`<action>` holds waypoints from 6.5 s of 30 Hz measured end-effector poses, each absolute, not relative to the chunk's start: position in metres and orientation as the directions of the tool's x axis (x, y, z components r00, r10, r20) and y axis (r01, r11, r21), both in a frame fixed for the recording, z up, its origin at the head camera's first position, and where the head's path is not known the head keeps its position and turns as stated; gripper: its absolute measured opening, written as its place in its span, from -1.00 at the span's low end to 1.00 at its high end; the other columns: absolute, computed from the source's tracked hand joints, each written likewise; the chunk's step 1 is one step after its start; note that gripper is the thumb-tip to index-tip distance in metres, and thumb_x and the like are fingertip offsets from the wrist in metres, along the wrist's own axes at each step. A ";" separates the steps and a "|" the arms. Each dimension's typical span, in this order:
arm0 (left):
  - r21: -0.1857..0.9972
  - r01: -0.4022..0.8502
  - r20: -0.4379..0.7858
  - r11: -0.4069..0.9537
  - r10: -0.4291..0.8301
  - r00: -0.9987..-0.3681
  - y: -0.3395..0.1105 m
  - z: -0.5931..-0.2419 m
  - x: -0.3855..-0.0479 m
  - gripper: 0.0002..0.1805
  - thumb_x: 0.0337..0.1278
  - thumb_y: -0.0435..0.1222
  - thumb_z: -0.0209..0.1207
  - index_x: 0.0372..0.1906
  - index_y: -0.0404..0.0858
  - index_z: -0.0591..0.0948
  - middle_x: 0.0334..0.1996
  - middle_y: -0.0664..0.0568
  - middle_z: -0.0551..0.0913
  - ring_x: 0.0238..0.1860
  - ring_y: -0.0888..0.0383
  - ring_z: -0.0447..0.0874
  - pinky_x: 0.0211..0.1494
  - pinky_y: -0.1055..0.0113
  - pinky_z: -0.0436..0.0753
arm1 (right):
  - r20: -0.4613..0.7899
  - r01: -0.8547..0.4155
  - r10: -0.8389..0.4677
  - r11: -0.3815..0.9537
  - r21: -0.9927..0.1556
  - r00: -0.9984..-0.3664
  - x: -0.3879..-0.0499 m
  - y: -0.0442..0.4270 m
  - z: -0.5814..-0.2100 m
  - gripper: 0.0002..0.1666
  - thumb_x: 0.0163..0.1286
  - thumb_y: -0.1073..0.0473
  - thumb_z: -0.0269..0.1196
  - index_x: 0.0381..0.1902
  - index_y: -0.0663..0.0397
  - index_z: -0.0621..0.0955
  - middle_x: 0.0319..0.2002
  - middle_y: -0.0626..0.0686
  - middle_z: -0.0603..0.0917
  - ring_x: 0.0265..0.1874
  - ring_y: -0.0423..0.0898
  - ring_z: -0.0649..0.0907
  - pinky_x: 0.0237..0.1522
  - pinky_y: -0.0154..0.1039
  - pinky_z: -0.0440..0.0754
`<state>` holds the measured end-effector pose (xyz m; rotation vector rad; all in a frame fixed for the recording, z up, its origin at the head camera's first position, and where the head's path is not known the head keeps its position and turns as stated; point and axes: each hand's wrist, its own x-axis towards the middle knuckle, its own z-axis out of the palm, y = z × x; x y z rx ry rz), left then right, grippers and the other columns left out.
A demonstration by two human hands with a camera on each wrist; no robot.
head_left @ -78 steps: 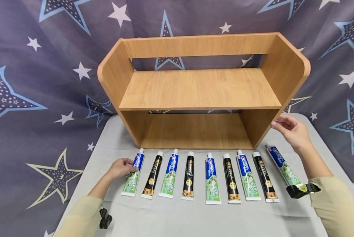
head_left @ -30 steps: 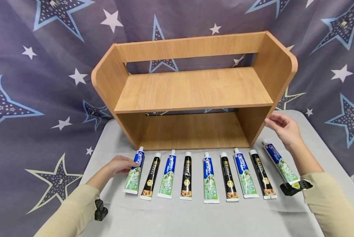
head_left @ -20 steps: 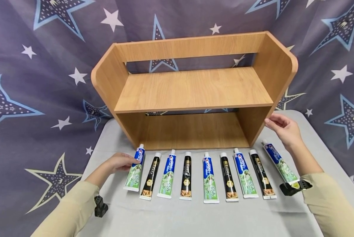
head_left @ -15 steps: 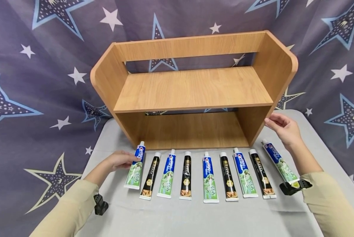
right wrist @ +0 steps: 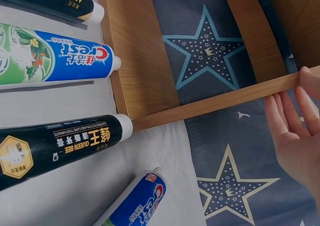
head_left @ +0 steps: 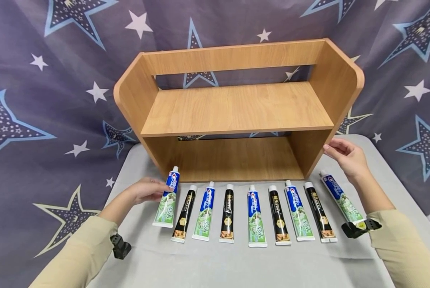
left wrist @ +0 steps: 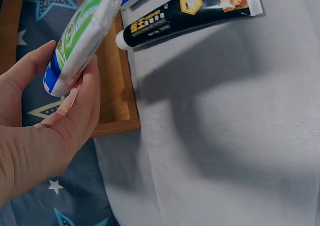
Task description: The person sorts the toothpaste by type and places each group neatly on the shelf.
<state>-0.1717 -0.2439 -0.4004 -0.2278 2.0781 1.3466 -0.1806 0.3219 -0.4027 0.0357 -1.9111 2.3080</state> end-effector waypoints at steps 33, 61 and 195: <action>0.782 -0.411 -0.572 0.469 0.279 -0.771 -0.233 -0.345 -0.161 -0.64 0.18 -0.22 0.21 -0.06 -0.42 0.52 -0.42 0.17 0.68 -0.36 0.31 0.64 -0.13 0.42 0.71 | 0.130 -0.142 0.065 -0.236 -0.961 -0.989 -0.181 0.321 -0.404 -0.69 0.26 0.49 0.21 -0.28 -0.05 0.68 -0.41 -0.17 0.74 -0.41 -0.33 0.73 -0.27 -0.54 0.70; 0.800 -0.342 -0.536 0.492 0.334 -0.775 -0.209 -0.294 -0.162 -0.77 0.20 -0.16 0.23 -0.24 -0.23 0.51 -0.32 0.15 0.64 -0.26 0.23 0.64 0.04 0.35 0.70 | 0.178 -0.183 0.046 -0.262 -0.947 -0.983 -0.198 0.343 -0.434 -0.74 0.21 0.43 0.29 -0.19 0.04 0.68 -0.35 -0.11 0.76 -0.34 -0.28 0.74 -0.18 -0.43 0.72; 0.723 -0.002 0.116 0.690 -0.125 -0.985 -0.184 -0.289 -0.146 -0.54 0.17 -0.19 0.20 0.12 -0.36 0.53 0.09 -0.26 0.61 0.14 -0.13 0.58 0.26 0.07 0.57 | 0.181 -0.197 0.080 -0.318 -0.927 -0.980 -0.176 0.318 -0.404 -0.65 0.23 0.59 0.15 -0.27 0.08 0.69 -0.41 -0.07 0.77 -0.40 -0.27 0.76 -0.29 -0.46 0.72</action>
